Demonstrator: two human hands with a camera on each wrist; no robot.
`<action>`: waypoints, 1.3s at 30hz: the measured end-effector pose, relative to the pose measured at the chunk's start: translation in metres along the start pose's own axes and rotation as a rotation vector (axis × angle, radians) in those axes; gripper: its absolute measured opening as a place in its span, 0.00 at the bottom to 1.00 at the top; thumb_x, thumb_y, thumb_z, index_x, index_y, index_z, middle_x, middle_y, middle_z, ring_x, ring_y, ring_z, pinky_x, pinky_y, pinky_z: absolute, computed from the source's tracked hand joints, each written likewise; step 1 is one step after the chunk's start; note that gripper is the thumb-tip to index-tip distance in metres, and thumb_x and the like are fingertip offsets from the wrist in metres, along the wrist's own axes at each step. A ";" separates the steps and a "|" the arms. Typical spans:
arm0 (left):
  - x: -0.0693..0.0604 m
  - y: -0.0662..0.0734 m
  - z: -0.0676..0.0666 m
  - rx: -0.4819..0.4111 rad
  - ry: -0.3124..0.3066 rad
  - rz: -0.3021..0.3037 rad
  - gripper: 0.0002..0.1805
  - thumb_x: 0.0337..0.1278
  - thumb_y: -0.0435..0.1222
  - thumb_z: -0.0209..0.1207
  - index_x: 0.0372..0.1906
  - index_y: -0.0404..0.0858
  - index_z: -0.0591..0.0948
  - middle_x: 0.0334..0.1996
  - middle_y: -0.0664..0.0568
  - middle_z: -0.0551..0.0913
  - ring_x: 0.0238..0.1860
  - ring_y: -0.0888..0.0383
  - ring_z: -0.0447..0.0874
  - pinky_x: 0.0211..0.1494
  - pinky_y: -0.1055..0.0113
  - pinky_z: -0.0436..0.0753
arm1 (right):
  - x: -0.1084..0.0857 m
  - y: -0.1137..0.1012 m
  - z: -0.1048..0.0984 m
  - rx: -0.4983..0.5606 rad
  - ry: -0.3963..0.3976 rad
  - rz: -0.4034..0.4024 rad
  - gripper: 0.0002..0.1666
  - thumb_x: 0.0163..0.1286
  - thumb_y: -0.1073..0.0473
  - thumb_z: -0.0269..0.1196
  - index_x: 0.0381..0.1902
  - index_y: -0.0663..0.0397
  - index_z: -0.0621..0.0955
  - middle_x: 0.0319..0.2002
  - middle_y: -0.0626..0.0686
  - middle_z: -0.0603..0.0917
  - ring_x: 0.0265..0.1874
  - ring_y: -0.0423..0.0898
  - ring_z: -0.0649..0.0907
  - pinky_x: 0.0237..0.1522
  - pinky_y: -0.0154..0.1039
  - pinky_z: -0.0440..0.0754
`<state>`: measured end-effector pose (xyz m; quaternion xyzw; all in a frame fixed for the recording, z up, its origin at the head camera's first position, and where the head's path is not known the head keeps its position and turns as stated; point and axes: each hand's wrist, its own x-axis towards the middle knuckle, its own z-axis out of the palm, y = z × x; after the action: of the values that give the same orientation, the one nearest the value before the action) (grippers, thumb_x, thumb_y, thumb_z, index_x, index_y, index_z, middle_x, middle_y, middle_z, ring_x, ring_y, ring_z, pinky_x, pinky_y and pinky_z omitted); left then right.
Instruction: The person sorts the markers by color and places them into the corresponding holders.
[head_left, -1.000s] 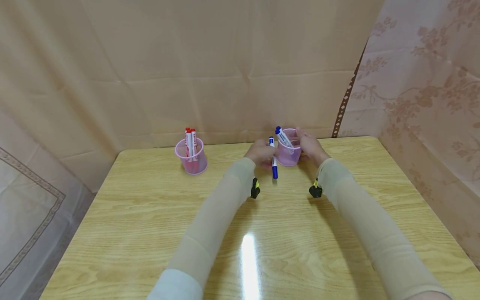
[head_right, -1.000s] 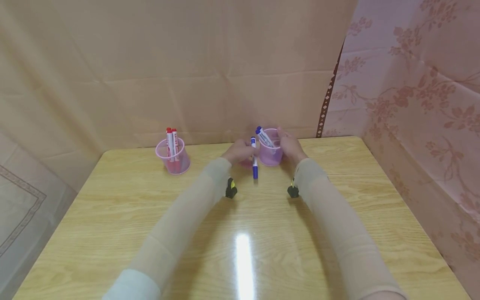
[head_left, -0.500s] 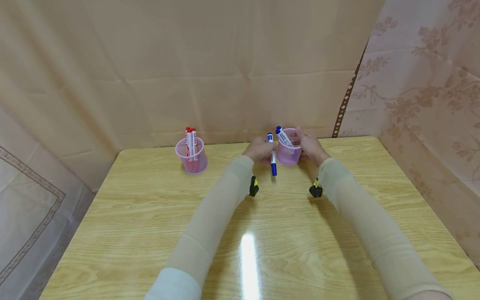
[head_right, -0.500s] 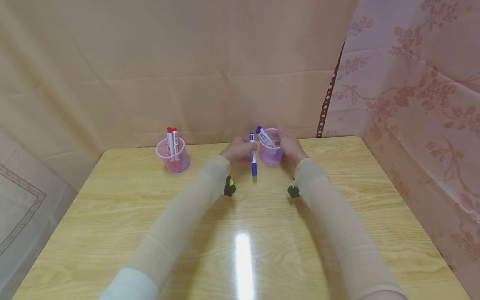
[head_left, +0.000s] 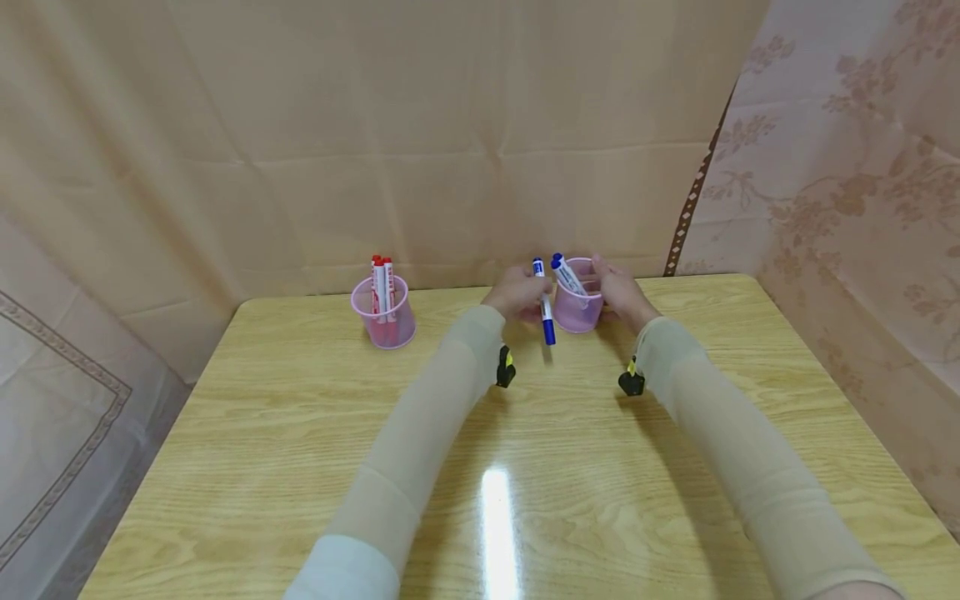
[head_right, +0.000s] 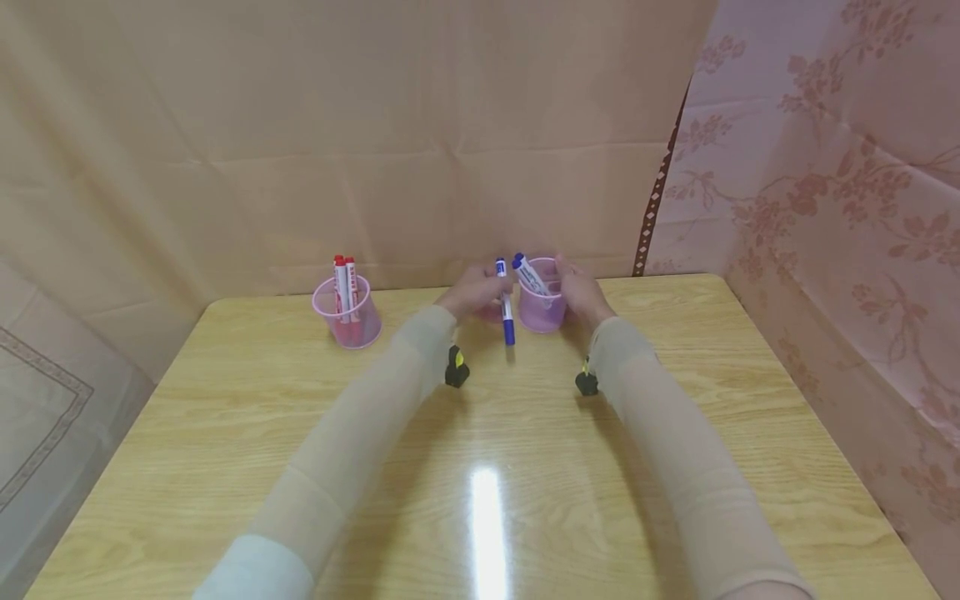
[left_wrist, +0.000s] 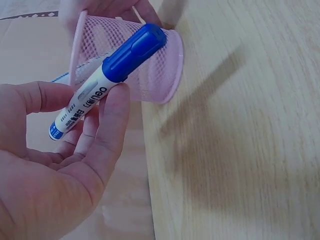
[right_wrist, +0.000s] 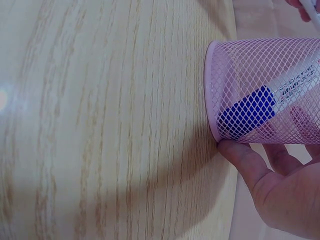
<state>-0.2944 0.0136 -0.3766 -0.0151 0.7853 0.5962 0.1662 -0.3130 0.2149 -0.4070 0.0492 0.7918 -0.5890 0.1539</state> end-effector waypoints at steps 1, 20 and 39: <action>0.000 0.001 0.000 -0.007 -0.005 0.004 0.08 0.66 0.36 0.60 0.37 0.34 0.77 0.33 0.46 0.77 0.33 0.45 0.85 0.49 0.47 0.86 | 0.000 0.000 0.000 -0.002 0.000 -0.001 0.43 0.80 0.30 0.31 0.76 0.52 0.65 0.74 0.61 0.66 0.71 0.60 0.67 0.67 0.61 0.69; -0.004 0.021 -0.009 -0.075 -0.110 0.041 0.10 0.67 0.35 0.58 0.43 0.31 0.79 0.47 0.40 0.84 0.30 0.52 0.84 0.42 0.59 0.88 | 0.001 0.000 0.002 0.008 0.014 0.018 0.43 0.80 0.31 0.31 0.76 0.51 0.65 0.74 0.62 0.66 0.72 0.60 0.66 0.68 0.62 0.67; -0.003 0.033 -0.007 -0.180 -0.103 0.065 0.12 0.71 0.37 0.55 0.47 0.31 0.77 0.35 0.44 0.82 0.28 0.56 0.85 0.36 0.63 0.88 | 0.000 -0.002 0.002 0.024 0.010 0.032 0.43 0.80 0.30 0.30 0.77 0.51 0.64 0.74 0.62 0.65 0.72 0.60 0.65 0.69 0.62 0.66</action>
<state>-0.3004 0.0161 -0.3430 0.0261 0.7188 0.6695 0.1852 -0.3131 0.2122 -0.4062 0.0665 0.7844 -0.5959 0.1588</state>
